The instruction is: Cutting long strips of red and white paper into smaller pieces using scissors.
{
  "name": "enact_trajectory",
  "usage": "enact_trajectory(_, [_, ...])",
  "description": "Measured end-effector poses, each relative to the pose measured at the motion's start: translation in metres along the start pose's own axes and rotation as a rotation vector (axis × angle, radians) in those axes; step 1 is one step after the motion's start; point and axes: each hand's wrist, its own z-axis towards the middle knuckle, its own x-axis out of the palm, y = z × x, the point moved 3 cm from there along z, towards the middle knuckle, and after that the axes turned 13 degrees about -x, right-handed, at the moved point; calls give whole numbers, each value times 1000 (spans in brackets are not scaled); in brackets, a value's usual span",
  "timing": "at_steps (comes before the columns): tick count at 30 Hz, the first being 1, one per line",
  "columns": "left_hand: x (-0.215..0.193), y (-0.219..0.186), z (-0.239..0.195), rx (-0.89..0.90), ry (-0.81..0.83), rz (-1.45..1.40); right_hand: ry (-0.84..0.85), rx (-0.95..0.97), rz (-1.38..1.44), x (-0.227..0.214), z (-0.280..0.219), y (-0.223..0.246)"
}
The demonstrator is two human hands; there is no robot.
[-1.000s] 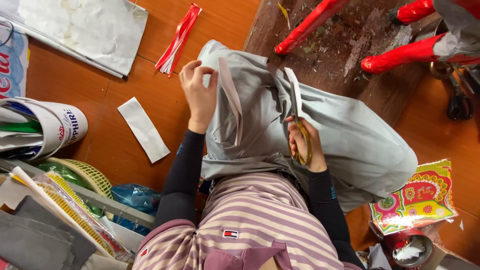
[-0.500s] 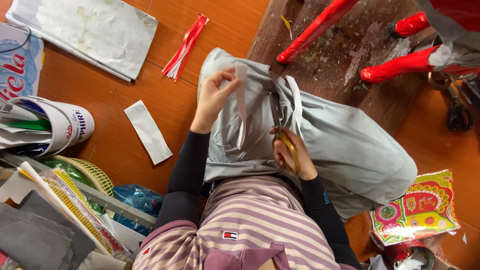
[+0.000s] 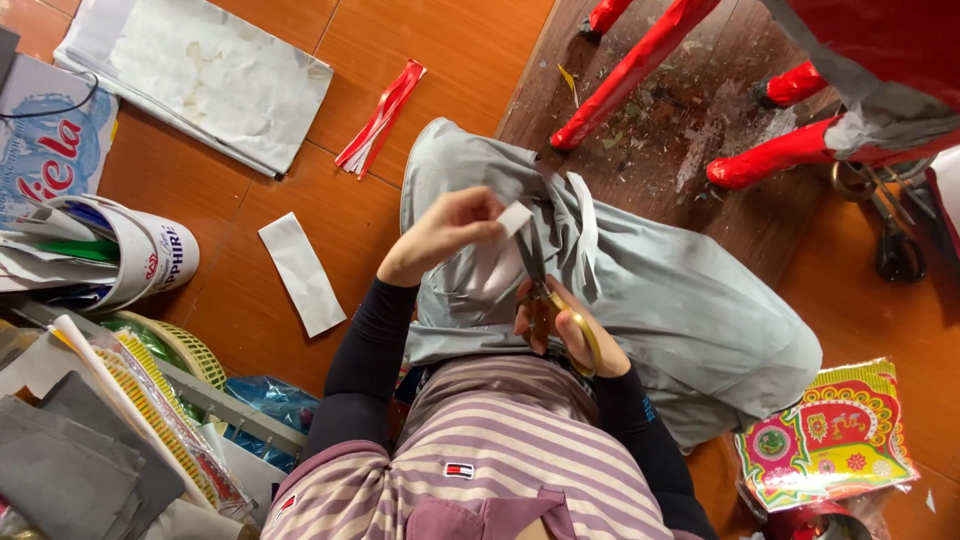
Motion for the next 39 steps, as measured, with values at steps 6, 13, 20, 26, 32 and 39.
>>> enact_trajectory(6, [56, -24, -5, -87, 136, 85, -15, -3, 54, 14, 1, 23])
enact_trajectory(13, [38, -5, -4, -153, -66, 421, 24, 10, 348, -1, -8, -5])
enact_trajectory(20, [59, -31, -27, -43, -10, 850, -3, 39, 370, 12, -12, -8])
enact_trajectory(26, [59, -37, -36, -100, -27, 756, -30, 34, 139, 19, -8, -2])
enact_trajectory(32, [58, -32, -34, -128, -20, 713, 91, -73, 132, 36, -4, 19])
enact_trajectory(39, [57, -46, -34, -132, -50, 712, -50, -34, 295, 24, -14, -7])
